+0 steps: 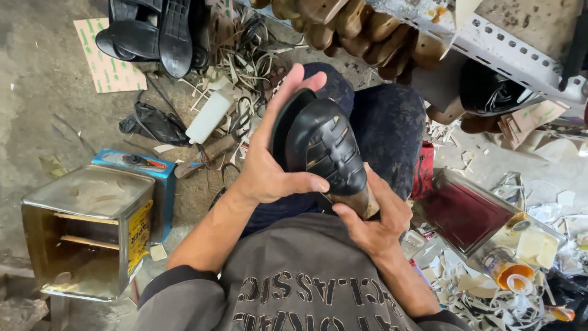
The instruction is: The person uses a hammer to tap the sole of a black shoe held on a wooden block. They then retrieve a new sole from a shelf, compare it to the shoe, and press it onto the shoe's bottom by hand.
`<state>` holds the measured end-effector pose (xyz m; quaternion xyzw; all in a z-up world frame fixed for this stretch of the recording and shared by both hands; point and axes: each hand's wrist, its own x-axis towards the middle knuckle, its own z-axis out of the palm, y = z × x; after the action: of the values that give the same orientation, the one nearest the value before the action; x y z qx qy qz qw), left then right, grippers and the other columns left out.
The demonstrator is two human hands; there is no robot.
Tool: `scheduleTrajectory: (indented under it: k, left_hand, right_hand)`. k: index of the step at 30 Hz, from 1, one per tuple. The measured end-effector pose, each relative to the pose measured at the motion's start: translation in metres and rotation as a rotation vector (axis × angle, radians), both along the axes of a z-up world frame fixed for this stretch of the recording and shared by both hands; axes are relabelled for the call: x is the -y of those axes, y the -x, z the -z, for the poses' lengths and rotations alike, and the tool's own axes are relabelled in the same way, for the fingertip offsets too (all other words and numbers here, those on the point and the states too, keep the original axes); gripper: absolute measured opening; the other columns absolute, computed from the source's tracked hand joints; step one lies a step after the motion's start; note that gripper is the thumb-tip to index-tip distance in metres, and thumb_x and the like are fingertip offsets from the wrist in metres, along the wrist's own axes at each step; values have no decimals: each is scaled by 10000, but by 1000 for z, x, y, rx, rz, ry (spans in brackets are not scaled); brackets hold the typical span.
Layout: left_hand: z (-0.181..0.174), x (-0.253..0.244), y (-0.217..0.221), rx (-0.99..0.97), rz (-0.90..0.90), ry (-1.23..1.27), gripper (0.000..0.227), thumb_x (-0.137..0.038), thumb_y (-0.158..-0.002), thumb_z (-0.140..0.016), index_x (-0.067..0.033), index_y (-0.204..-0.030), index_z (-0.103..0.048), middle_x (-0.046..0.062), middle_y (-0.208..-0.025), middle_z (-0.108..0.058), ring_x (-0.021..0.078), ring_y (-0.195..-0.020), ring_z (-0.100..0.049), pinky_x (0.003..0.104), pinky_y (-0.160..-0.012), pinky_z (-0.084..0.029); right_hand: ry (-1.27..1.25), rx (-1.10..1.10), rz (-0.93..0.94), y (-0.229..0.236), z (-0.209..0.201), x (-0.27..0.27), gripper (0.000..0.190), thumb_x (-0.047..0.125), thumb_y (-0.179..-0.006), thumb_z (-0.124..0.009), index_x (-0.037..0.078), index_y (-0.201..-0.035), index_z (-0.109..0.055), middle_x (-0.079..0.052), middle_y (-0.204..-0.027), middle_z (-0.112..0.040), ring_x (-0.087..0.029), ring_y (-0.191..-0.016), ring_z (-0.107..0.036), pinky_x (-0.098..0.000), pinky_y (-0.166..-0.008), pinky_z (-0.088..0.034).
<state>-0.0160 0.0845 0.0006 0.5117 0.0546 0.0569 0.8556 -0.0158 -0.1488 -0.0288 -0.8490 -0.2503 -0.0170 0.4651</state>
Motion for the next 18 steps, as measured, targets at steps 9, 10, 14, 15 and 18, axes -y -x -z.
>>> scheduleTrajectory:
  k: [9, 10, 14, 15, 18]
  left_hand:
    - [-8, -1, 2, -10, 25, 36, 1050, -155, -846, -861, -53, -1648, -191, 228, -1703, -342, 310, -1531, -475, 428, -1310, -426]
    - [-8, -1, 2, -7, 22, 34, 1050, -155, -846, -861, -53, -1648, -191, 228, -1703, -342, 310, -1531, -475, 428, -1310, -426]
    - [-7, -1, 1, 6, 36, 11, 1026, -179, -861, -847, -48, -1642, -194, 234, -1698, -337, 331, -1536, -471, 440, -1322, -405]
    - [-7, -1, 1, 8, 39, 4, 1030, -186, -854, -850, -41, -1637, -196, 242, -1692, -342, 336, -1531, -475, 439, -1312, -413]
    - [-7, -1, 1, 2, 49, 4, 1022, -204, -849, -847, -35, -1630, -209, 245, -1681, -353, 329, -1521, -480, 431, -1285, -430]
  right_hand:
    - [-1, -61, -19, 5, 7, 1, 684, 408, -843, -775, -116, -1261, -635, -272, -1213, -710, -339, -1102, -747, -386, -965, -612]
    - [-3, -58, -22, 5, 8, 2, 684, 408, -843, -775, -116, -1261, -635, -272, -1213, -710, -339, -1102, -747, -386, -965, -612]
    - [23, -51, -9, 7, 12, 7, 701, 425, -828, -779, -111, -1258, -638, -272, -1213, -710, -337, -1087, -754, -380, -942, -621]
    - [8, -55, -8, 7, 13, 8, 694, 410, -824, -789, -107, -1261, -636, -274, -1217, -708, -331, -1079, -756, -374, -937, -626]
    - [35, -38, -5, 6, 12, 7, 693, 434, -824, -775, -105, -1240, -648, -266, -1214, -710, -345, -1090, -755, -389, -927, -634]
